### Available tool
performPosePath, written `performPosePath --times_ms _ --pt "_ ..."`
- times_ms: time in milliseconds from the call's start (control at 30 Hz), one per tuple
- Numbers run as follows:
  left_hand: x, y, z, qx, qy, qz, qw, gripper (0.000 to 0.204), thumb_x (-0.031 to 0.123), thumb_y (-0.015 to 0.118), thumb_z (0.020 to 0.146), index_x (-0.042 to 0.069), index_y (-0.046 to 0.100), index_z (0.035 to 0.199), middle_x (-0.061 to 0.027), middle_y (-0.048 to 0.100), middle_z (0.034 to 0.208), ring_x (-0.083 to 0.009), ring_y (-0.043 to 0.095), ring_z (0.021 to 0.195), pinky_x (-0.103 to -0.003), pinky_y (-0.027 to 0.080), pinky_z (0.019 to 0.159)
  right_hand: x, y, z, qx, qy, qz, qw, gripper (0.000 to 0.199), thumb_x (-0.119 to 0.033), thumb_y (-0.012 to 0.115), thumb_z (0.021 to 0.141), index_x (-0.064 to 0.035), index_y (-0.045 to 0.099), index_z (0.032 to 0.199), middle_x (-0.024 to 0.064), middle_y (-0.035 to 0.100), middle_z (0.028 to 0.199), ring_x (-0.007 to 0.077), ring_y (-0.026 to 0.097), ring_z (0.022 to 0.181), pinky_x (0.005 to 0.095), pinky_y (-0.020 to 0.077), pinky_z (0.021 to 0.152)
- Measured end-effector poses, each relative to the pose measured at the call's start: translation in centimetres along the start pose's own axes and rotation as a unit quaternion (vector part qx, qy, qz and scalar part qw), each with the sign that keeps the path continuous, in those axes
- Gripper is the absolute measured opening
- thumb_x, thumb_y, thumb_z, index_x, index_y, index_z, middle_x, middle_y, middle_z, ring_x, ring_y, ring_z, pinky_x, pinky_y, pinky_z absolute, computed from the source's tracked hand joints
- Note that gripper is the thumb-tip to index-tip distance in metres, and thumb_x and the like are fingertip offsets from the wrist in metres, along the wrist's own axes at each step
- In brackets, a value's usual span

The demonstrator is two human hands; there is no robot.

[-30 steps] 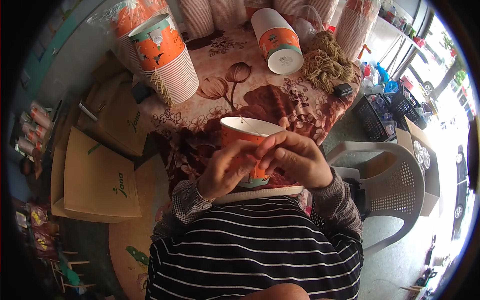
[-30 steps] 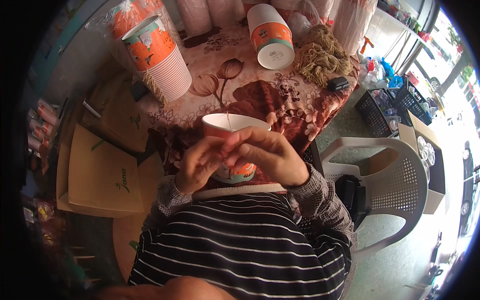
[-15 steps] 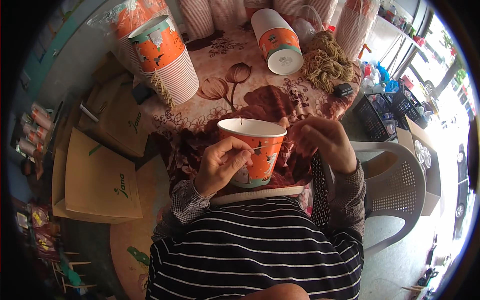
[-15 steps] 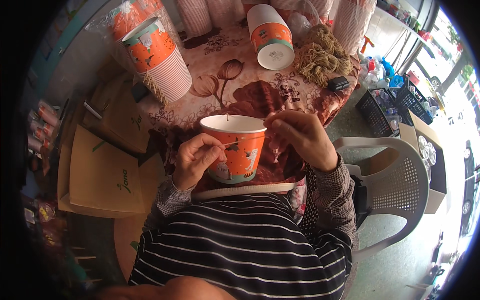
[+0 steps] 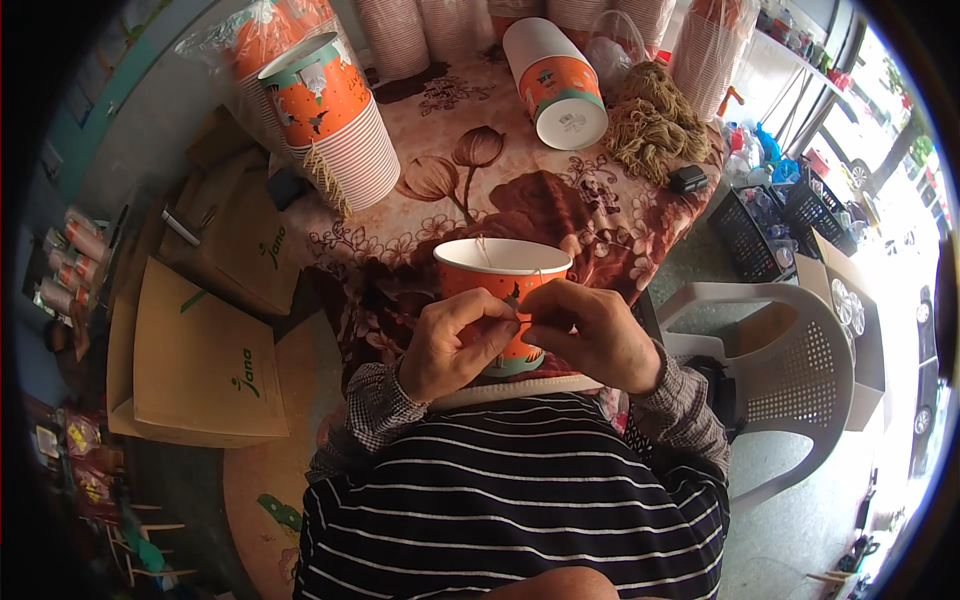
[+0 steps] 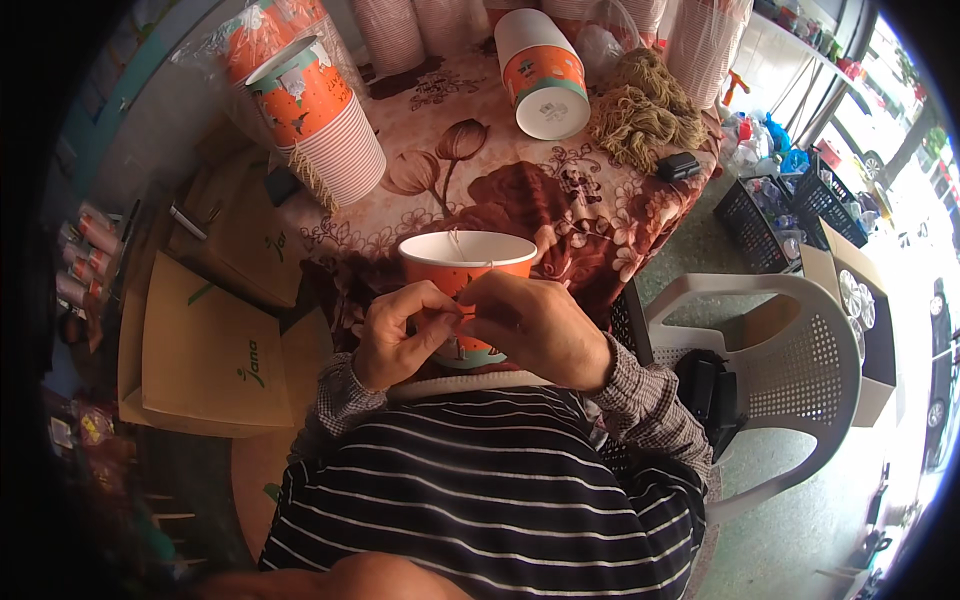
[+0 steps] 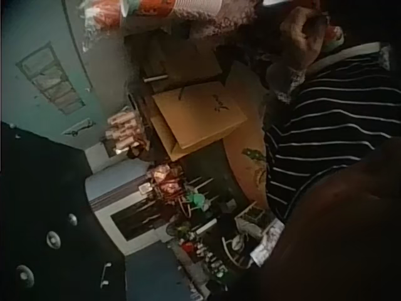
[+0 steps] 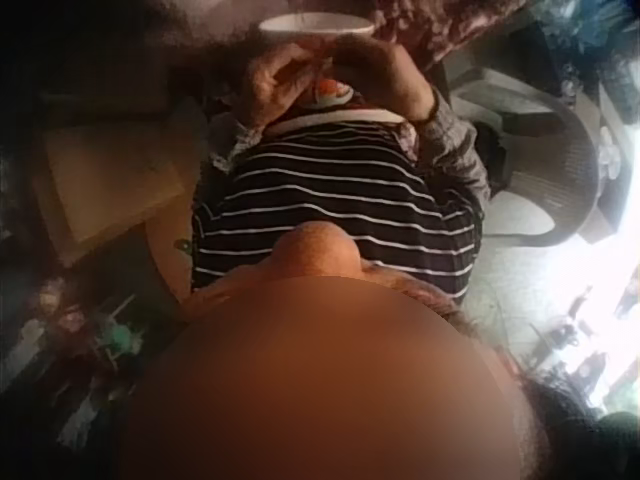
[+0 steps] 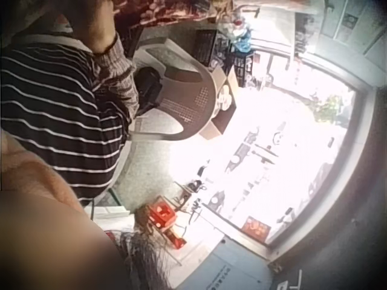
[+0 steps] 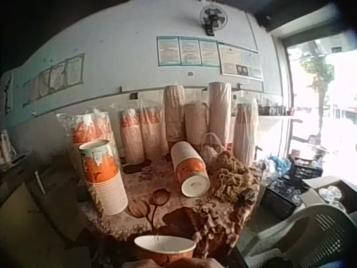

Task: The person is threading and tying string handles onto paper buckets.

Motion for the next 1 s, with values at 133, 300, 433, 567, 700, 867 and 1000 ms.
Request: performPosePath --times_ms 133,300,433,567,700,867,1000 --pt "-1.1 0.1 -0.3 -0.001 -0.047 -0.078 0.996 0.020 0.018 0.060 0.094 -0.001 0.062 0.091 -0.0042 0.062 0.079 -0.0116 0.060 0.071 -0.025 0.048 0.066 -0.6 -0.5 0.0 0.049 -0.069 -0.018 0.996 0.014 -0.008 0.069 0.084 -0.0022 0.064 0.095 0.0099 0.065 0.080 0.0172 0.066 0.072 0.0298 0.0520 0.065" --pt "-2.5 -0.4 -0.4 0.022 -0.087 -0.175 0.981 0.048 0.044 0.044 0.100 0.000 0.062 0.091 -0.0017 0.060 0.077 -0.0072 0.054 0.068 -0.021 0.044 0.062 -0.4 -1.6 -0.4 0.103 -0.071 0.040 0.991 0.011 -0.006 0.069 0.084 -0.0015 0.065 0.092 0.0089 0.064 0.079 0.0139 0.061 0.067 0.0274 0.0482 0.060" --pt "-2.7 0.9 -0.7 -0.010 -0.117 -0.204 0.972 0.054 0.048 0.038 0.100 0.000 0.062 0.090 -0.0016 0.058 0.073 -0.0062 0.052 0.065 -0.020 0.042 0.059 -0.2 -1.5 -0.3 0.106 -0.063 0.027 0.992 0.011 -0.006 0.069 0.083 -0.0016 0.065 0.092 0.0087 0.063 0.078 0.0151 0.062 0.068 0.0278 0.0485 0.061" --pt "-3.1 1.6 -0.9 -0.024 -0.144 -0.210 0.967 0.035 0.031 0.049 0.100 0.001 0.060 0.086 -0.0016 0.056 0.070 -0.0064 0.052 0.064 -0.021 0.042 0.059 -0.5 -1.5 -0.3 0.120 -0.102 0.013 0.987 0.012 -0.006 0.069 0.083 -0.0018 0.065 0.093 0.0084 0.063 0.077 0.0160 0.062 0.067 0.0275 0.0484 0.060" --pt "-2.0 0.1 -0.7 0.046 -0.097 -0.065 0.992 0.018 0.014 0.058 0.095 0.000 0.057 0.084 -0.0044 0.056 0.072 -0.0096 0.054 0.065 -0.024 0.044 0.060 -0.7 -1.3 -0.2 0.106 -0.094 -0.010 0.990 0.014 -0.005 0.070 0.081 -0.0031 0.065 0.094 0.0073 0.061 0.078 0.0151 0.060 0.063 0.0267 0.0470 0.058" --pt "0.3 -0.6 -0.3 0.063 0.041 0.021 0.997 0.008 0.001 0.062 0.088 -0.001 0.055 0.090 -0.0086 0.058 0.081 -0.0174 0.058 0.072 -0.027 0.047 0.066 -0.9 -1.2 -0.2 0.103 -0.109 -0.058 0.987 0.017 -0.005 0.070 0.078 -0.0058 0.066 0.095 0.0053 0.056 0.075 0.0131 0.054 0.058 0.0267 0.0439 0.054" --pt "0.9 -0.4 -0.1 0.065 0.041 0.036 0.996 0.008 -0.001 0.063 0.087 -0.001 0.055 0.090 -0.0094 0.059 0.082 -0.0199 0.060 0.076 -0.028 0.048 0.069 -0.6 -1.3 -0.2 0.101 -0.097 -0.058 0.988 0.015 0.000 0.073 0.077 -0.0022 0.065 0.091 0.0056 0.060 0.082 0.0128 0.059 0.068 0.0241 0.0450 0.059"
Point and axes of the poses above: each hand's wrist, its own z-axis towards the middle knuckle, its own y-axis out of the palm, x = y × z, the point moved 8 cm from there along z, towards the middle knuckle
